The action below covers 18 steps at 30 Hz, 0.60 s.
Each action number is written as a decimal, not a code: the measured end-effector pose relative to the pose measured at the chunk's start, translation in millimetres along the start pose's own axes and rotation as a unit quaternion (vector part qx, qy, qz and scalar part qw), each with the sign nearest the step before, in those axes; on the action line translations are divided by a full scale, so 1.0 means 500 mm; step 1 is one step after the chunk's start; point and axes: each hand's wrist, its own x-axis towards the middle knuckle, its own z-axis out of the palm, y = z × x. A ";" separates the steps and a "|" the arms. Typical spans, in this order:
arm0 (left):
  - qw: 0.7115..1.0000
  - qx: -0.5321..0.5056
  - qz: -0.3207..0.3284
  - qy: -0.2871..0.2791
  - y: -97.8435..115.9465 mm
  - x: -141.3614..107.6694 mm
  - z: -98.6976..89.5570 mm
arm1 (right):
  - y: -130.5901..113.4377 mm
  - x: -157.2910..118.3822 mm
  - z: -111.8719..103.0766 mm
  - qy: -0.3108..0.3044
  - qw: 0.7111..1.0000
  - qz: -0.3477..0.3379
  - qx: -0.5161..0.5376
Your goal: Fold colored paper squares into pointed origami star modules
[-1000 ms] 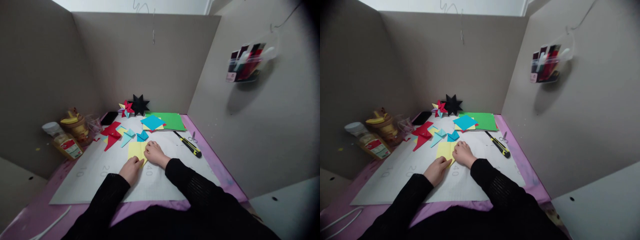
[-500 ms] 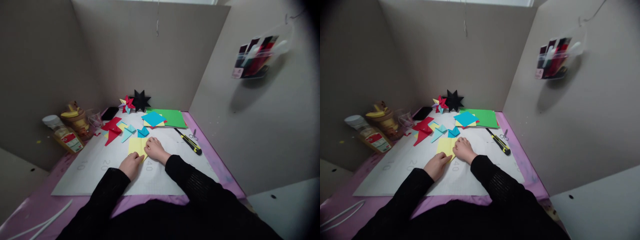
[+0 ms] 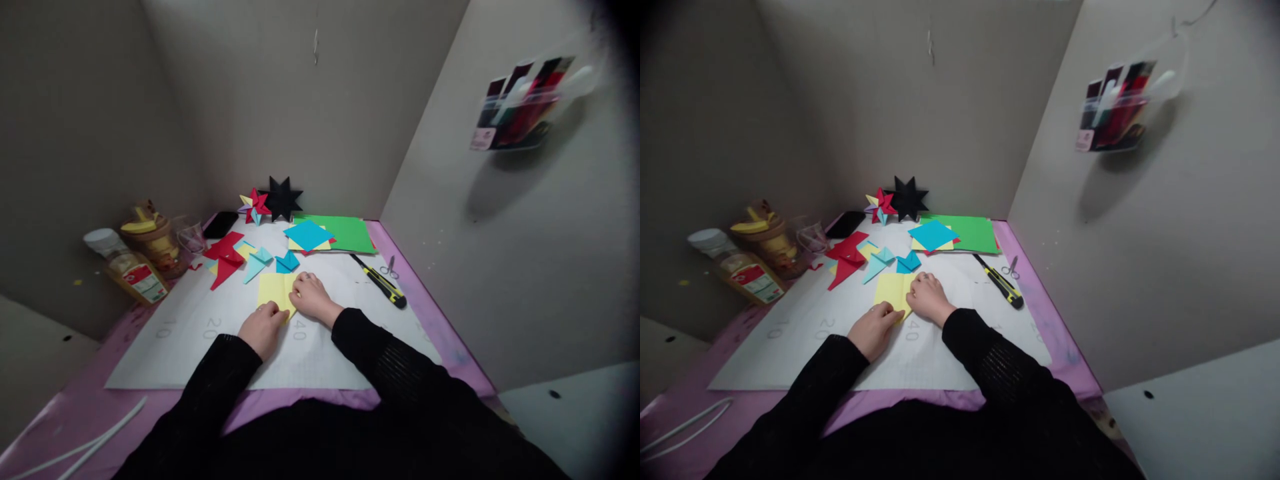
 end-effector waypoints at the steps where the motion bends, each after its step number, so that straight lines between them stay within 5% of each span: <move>1: 1.000 0.001 0.002 0.002 -0.001 0.000 0.001 | 0.000 0.000 0.000 0.001 1.000 0.000 0.000; 12: 0.988 -0.145 0.016 0.049 -0.027 0.000 0.011 | 0.001 -0.004 -0.002 -0.010 1.000 0.001 -0.004; 18: 0.994 -0.095 0.042 0.031 -0.023 -0.005 0.010 | 0.003 -0.005 0.001 -0.002 1.000 -0.007 -0.002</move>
